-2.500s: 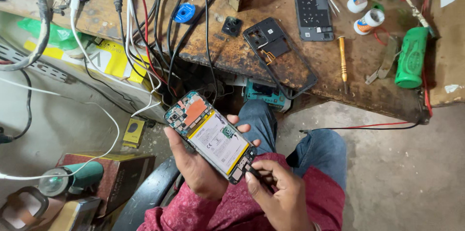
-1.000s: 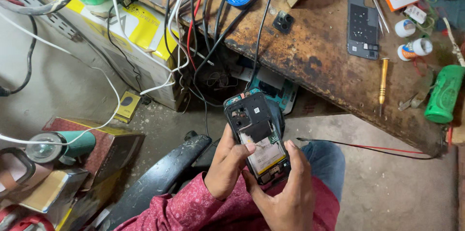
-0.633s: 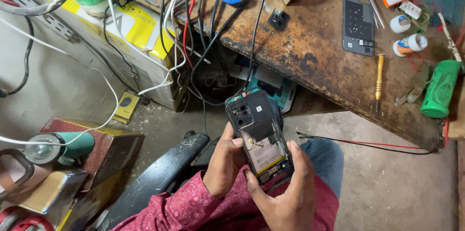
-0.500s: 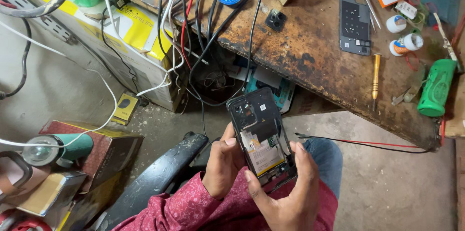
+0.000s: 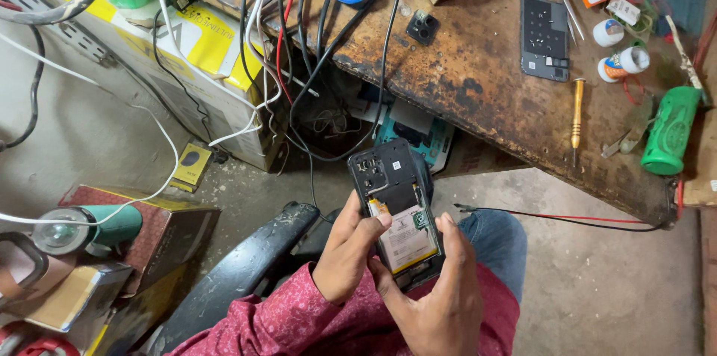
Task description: The person cleans the edges of a smartphone frame with a cotton swab, then reassembles the phone by aligning and snapping the back cover onto the chassis. They test the touchscreen and power button, connect a charging cable, and use a screwdriver to tighten internal screws.
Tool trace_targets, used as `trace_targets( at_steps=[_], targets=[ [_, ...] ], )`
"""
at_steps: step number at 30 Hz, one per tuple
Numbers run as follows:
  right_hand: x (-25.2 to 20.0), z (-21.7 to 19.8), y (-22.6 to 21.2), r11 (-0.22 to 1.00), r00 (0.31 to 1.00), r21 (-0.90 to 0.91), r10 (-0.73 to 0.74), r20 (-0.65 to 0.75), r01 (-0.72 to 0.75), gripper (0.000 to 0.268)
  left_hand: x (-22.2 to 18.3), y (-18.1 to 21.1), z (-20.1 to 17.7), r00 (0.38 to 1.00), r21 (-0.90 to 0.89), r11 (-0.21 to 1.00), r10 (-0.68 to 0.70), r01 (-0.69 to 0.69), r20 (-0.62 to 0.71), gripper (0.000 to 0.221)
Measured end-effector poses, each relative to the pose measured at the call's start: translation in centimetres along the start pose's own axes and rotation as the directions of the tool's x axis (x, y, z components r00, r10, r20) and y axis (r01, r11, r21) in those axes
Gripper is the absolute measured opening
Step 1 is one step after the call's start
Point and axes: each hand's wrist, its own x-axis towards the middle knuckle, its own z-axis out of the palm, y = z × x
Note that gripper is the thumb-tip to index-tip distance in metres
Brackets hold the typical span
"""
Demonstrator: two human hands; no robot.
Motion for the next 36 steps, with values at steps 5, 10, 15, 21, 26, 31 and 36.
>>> trace_targets(
  at_steps=[5,10,15,21,26,31,36],
  targets=[
    [-0.3,0.0,0.2,1.0,1.0,0.001,0.025,0.001,-0.025,0.104,0.3,-0.6,-0.3,0.999,0.047,0.998,0.04,-0.04,-0.016,0.041],
    [-2.7,0.0,2.0,0.916,0.992,0.402,0.063,-0.113,-0.012,0.084,0.2,-0.7,-0.8,0.998,0.09,0.994,0.053,-0.056,0.043,0.041],
    [-5.8,-0.6,4.8,0.443,0.979,0.893,0.204,-0.018,-0.076,0.041,-0.3,-1.5,-1.0,0.992,0.068,0.997,0.029,-0.038,0.12,0.052],
    [-2.3,-0.3,3.1,0.882,0.978,0.468,0.056,-0.2,0.046,0.064,-1.5,-1.8,-0.6,0.975,0.012,0.998,-0.07,0.069,0.212,0.054],
    [0.3,-1.8,2.1,0.778,0.98,0.599,0.19,0.061,-0.188,0.083,-2.0,-1.5,0.0,0.976,0.094,0.992,-0.105,0.089,0.192,0.052],
    [0.9,-1.8,4.6,0.536,0.939,0.773,0.239,0.248,-0.34,0.09,-2.2,-1.5,0.4,0.967,0.094,0.984,-0.169,0.153,0.191,0.05],
    [1.0,0.3,8.3,0.18,0.862,0.853,0.25,0.442,-0.49,0.087,-2.4,-1.3,1.4,0.981,0.321,0.935,-0.179,0.147,0.073,0.054]
  ],
)
